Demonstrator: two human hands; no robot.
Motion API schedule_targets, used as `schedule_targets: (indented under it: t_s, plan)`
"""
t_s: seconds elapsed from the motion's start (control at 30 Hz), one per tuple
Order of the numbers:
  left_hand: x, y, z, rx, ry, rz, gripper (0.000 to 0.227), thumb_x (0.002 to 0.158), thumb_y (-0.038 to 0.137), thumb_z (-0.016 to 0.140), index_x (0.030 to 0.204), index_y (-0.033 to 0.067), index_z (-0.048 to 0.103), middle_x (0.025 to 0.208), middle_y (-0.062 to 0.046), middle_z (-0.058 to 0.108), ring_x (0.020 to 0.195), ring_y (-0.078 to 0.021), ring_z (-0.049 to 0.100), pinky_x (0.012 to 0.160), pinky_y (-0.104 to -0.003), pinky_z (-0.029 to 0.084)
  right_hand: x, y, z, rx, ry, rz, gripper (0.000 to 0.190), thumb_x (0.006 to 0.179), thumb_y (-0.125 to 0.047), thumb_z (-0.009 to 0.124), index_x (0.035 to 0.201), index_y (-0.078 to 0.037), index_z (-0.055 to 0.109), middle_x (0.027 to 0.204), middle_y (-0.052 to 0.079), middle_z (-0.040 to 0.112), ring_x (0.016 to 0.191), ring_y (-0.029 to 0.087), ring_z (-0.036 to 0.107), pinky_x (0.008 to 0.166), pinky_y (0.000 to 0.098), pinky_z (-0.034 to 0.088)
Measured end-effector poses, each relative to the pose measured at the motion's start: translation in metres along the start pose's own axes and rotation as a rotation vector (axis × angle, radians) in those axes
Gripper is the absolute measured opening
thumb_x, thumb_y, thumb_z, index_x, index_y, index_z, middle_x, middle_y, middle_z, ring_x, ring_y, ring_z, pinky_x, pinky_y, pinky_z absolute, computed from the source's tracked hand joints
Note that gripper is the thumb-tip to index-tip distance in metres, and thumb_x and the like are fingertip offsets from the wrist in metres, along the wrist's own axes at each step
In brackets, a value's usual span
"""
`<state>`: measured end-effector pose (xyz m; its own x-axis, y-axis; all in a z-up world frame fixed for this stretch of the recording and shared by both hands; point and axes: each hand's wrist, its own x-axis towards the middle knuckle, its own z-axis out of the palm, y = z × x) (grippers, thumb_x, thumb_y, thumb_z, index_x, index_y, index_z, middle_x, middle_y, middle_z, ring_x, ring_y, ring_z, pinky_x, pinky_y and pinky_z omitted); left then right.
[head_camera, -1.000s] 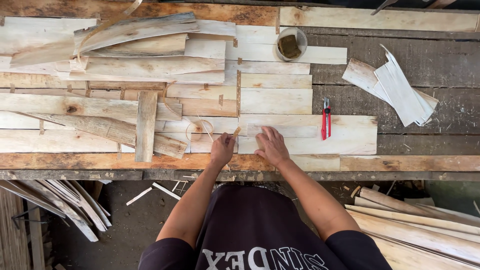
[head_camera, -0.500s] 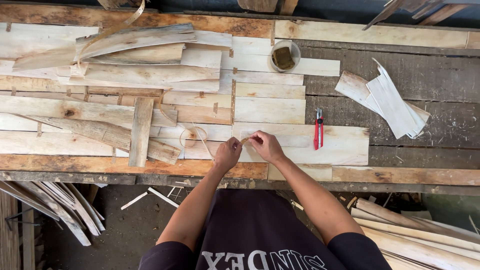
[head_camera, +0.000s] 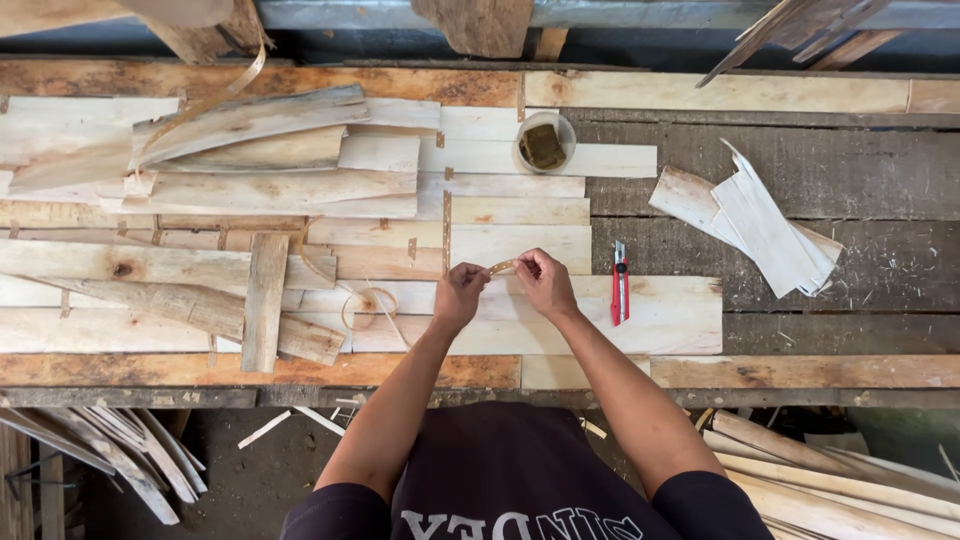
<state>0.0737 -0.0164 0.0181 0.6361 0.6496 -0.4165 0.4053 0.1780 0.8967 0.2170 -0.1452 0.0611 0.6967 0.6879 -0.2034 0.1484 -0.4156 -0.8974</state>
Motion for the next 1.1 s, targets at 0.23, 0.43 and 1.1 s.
schedule_targets:
  t_s: [0.23,0.43,1.1]
  plan:
    - [0.042,0.066,0.033,0.154,0.045,0.053,0.019,0.093,0.019,0.065,0.096,0.0058,0.078,0.082,-0.005,0.077,0.072,-0.0122,0.07,0.067,-0.029,0.055,0.052,0.003,-0.031,0.038,0.106,-0.005,0.016,0.099,-0.017,0.069,0.096,-0.001,0.068,0.072,0.003,0.065,0.063,0.007,0.055,0.056,0.0251,0.046]
    - [0.096,0.096,0.065,0.189,0.061,0.08,0.018,0.092,0.024,0.068,0.094,0.0071,0.076,0.083,-0.011,0.078,0.076,-0.0212,0.074,0.073,-0.032,0.057,0.103,0.004,-0.052,0.029,0.296,-0.142,0.014,0.097,-0.013,0.07,0.103,-0.001,0.07,0.081,0.003,0.073,0.069,0.007,0.066,0.062,0.0252,0.053]
    - [0.231,0.162,0.115,1.051,0.028,-0.07,0.027,0.1,0.027,0.053,0.095,0.0216,0.079,0.172,-0.009,0.015,0.159,-0.0351,-0.007,0.123,-0.067,-0.001,0.229,0.032,-0.051,-0.278,0.379,0.22,0.064,0.082,-0.027,0.085,0.135,-0.008,0.054,0.118,0.017,0.06,0.11,0.033,0.061,0.095,0.0449,0.051]
